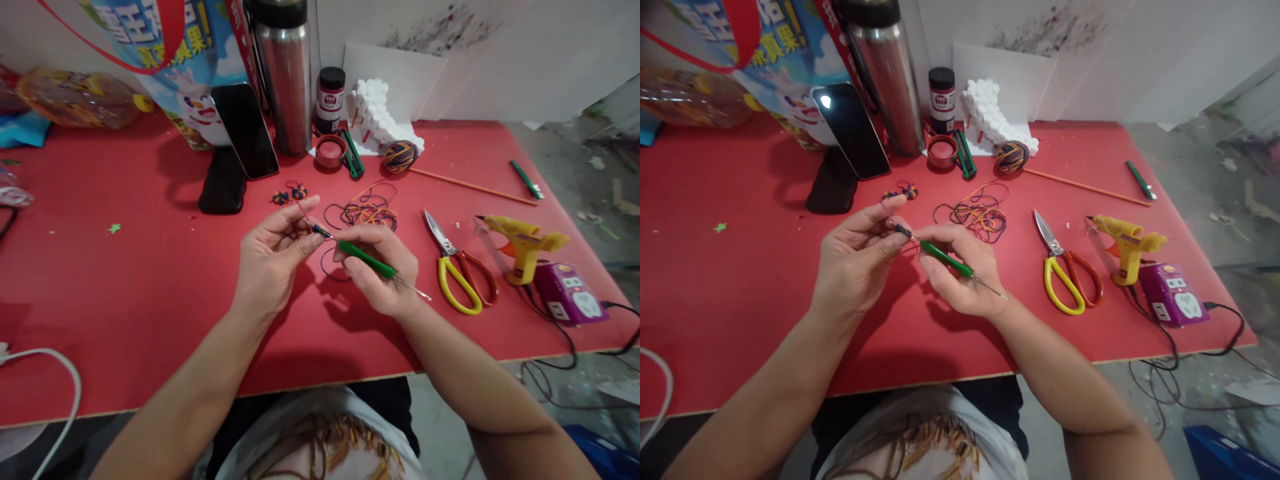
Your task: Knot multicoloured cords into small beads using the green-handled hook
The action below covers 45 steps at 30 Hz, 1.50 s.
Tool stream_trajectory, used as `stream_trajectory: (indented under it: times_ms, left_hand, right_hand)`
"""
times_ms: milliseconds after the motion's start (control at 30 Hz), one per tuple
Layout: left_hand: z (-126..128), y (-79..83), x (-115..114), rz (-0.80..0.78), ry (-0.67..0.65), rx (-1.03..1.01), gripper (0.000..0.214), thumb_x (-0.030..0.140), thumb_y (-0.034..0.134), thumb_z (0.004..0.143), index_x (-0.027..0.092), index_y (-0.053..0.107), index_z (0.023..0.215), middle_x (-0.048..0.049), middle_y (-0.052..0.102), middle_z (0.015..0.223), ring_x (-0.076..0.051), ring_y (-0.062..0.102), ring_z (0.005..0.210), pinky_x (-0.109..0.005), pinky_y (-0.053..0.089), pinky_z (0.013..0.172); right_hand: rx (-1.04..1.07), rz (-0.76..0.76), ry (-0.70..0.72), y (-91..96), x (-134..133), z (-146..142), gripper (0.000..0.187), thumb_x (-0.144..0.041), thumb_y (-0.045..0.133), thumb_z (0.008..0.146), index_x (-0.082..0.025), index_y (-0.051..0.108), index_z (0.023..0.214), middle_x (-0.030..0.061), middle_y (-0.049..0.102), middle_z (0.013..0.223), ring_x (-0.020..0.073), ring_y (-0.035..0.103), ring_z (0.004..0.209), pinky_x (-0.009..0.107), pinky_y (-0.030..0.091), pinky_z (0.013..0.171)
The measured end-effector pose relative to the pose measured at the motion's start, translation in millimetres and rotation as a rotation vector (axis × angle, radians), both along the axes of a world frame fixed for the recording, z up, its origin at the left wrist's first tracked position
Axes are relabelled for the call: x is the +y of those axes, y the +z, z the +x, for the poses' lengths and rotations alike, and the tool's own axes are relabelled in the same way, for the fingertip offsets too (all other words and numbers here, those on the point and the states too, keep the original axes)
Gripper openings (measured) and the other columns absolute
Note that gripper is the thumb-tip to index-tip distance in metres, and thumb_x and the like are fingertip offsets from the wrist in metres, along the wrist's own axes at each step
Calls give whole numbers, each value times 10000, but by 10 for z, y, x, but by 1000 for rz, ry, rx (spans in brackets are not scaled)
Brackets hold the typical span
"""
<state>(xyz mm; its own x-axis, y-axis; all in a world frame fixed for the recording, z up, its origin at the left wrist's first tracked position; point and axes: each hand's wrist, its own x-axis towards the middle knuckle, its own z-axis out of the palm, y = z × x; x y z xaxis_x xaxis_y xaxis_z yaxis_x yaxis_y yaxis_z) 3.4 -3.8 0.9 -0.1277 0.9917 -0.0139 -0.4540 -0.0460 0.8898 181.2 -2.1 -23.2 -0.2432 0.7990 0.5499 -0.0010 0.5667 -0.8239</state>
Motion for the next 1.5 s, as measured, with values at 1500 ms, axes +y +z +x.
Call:
stream_trajectory:
  times_ms: [1500]
  left_hand:
    - [-126,80,74,-89,-64,-93,535,77,1003,590,197,904,1102,11,694,791,-40,644,716,-84,591,688]
  right_hand:
    - [-34,182,-23,89,46,-41,293,-165,689,1046,-216,777,1321,46,858,962,129,739,708,300,627,730]
